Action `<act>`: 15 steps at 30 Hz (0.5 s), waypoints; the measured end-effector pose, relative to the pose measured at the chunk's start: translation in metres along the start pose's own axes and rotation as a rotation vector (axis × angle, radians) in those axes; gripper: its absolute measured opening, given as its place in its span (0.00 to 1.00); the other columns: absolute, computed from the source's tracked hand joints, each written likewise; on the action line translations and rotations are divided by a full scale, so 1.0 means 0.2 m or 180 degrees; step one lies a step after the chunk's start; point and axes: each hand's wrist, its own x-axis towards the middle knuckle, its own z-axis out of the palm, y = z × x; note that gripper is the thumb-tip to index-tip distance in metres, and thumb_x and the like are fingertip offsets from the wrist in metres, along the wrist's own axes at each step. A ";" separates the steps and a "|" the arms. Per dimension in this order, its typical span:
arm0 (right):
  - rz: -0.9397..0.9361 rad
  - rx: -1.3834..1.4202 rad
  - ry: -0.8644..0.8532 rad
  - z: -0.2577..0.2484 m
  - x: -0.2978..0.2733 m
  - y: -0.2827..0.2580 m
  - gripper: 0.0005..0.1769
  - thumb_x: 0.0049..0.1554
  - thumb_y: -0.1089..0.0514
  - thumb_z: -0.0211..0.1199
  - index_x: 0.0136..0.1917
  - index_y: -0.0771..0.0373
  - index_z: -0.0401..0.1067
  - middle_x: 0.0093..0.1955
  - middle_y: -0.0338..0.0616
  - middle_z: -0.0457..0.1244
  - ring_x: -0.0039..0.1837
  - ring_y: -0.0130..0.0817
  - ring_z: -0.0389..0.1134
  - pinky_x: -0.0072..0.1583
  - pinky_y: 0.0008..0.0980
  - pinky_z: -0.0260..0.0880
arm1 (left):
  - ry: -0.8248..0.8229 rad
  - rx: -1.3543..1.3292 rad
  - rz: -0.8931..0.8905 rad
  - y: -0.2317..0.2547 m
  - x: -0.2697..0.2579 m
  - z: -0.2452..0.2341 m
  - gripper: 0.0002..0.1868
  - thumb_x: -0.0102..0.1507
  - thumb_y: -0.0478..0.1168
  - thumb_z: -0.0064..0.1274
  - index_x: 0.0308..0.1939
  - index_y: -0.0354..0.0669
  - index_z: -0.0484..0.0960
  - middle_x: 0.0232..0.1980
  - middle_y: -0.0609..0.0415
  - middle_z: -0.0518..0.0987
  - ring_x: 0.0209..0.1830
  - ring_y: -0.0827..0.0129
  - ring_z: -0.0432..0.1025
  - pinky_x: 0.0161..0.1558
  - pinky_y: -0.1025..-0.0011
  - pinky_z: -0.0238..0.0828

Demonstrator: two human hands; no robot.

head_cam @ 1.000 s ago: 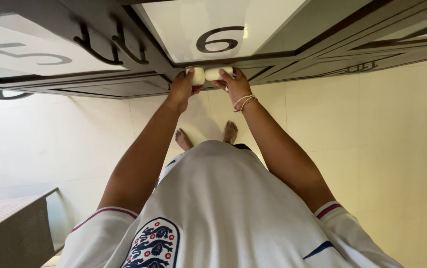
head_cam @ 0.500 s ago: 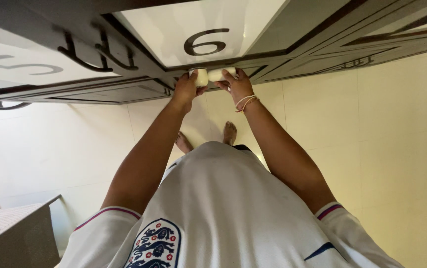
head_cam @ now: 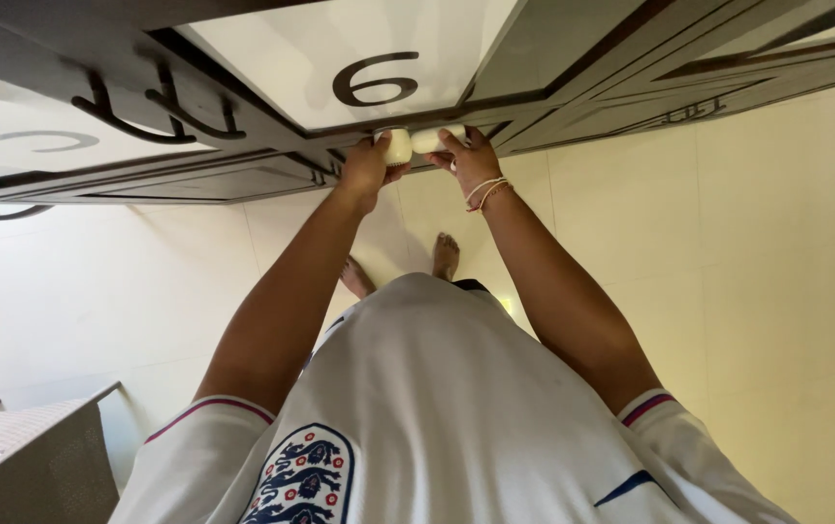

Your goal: Using a handheld lint remover to clean fabric and the surface of a cabinet.

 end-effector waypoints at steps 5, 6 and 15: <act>-0.0090 0.0013 0.0042 -0.04 -0.03 -0.04 0.21 0.61 0.58 0.65 0.61 0.70 0.61 0.53 0.55 0.67 0.49 0.45 0.76 0.54 0.34 0.80 | 0.0015 0.0058 0.0007 0.04 -0.03 0.07 0.22 0.72 0.50 0.42 0.59 0.35 0.72 0.48 0.46 0.81 0.37 0.64 0.79 0.37 0.70 0.76; -0.0096 0.0038 -0.0005 -0.05 -0.04 -0.06 0.21 0.61 0.58 0.65 0.60 0.71 0.61 0.53 0.54 0.67 0.51 0.45 0.76 0.54 0.34 0.80 | -0.0007 0.0113 0.0003 0.06 -0.04 0.08 0.22 0.73 0.51 0.42 0.59 0.35 0.71 0.48 0.46 0.81 0.37 0.65 0.79 0.37 0.70 0.76; -0.0090 -0.0032 0.0185 -0.13 -0.04 -0.11 0.20 0.60 0.59 0.65 0.59 0.70 0.61 0.52 0.54 0.68 0.50 0.45 0.77 0.56 0.34 0.82 | -0.0166 0.0116 0.0028 0.01 0.03 0.18 0.22 0.73 0.51 0.41 0.60 0.36 0.70 0.48 0.46 0.81 0.36 0.66 0.78 0.37 0.70 0.76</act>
